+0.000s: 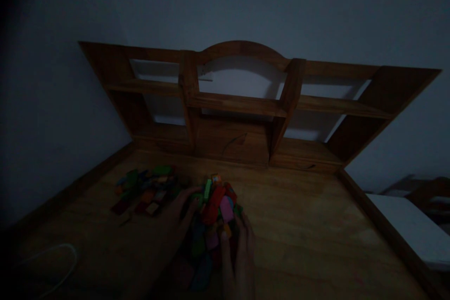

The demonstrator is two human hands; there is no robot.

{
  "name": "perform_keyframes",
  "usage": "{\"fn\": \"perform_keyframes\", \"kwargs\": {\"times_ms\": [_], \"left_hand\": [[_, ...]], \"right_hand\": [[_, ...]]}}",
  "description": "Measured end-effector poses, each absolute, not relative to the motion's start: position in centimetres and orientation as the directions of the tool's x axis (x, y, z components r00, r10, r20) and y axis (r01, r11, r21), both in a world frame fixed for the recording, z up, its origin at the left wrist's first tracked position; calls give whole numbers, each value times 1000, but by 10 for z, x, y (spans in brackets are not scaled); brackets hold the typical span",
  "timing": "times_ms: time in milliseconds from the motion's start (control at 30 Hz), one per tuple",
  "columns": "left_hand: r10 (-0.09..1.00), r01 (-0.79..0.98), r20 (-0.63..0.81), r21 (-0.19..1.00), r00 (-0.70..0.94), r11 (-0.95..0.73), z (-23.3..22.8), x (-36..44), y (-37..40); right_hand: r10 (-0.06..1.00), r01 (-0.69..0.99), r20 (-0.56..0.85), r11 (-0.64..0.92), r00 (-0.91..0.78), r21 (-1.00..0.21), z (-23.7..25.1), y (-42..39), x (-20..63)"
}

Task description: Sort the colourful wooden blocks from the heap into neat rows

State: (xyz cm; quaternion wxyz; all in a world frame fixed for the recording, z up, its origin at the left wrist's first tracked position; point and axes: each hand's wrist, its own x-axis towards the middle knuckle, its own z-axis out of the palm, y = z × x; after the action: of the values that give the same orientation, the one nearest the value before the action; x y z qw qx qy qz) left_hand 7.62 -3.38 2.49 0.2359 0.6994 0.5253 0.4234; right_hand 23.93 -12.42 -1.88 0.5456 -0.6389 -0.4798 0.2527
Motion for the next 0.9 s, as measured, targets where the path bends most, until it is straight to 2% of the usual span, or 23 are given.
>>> {"fn": "perform_keyframes", "kwargs": {"times_ms": [167, 300, 433, 567, 633, 733, 800, 900], "left_hand": [[901, 567, 401, 709, 165, -420, 11, 70, -34], [917, 582, 361, 715, 167, -387, 6, 62, -37], [920, 597, 391, 732, 27, -328, 14, 31, -32], [890, 739, 439, 639, -122, -214, 26, -24, -2], [876, 824, 481, 510, -36, -246, 33, -49, 21], [893, 857, 387, 355, 230, -374, 43, -71, 55], [878, 837, 311, 305, 363, -454, 46, -75, 74], [863, 812, 146, 291, 484, -505, 40, -72, 99]], "right_hand": [[887, 338, 219, 77, 406, -938, -18, -124, 239], [888, 365, 220, 65, 403, -929, -14, -125, 239], [894, 377, 221, 63, 391, -924, -13, -125, 240], [897, 368, 220, 69, 384, -927, -14, -125, 240], [901, 358, 203, 58, 383, -932, -15, -126, 240], [901, 346, 210, 73, 379, -936, -16, -126, 241], [899, 350, 231, 95, 372, -932, -17, -125, 241], [894, 351, 231, 90, 383, -932, -17, -124, 241]]}}
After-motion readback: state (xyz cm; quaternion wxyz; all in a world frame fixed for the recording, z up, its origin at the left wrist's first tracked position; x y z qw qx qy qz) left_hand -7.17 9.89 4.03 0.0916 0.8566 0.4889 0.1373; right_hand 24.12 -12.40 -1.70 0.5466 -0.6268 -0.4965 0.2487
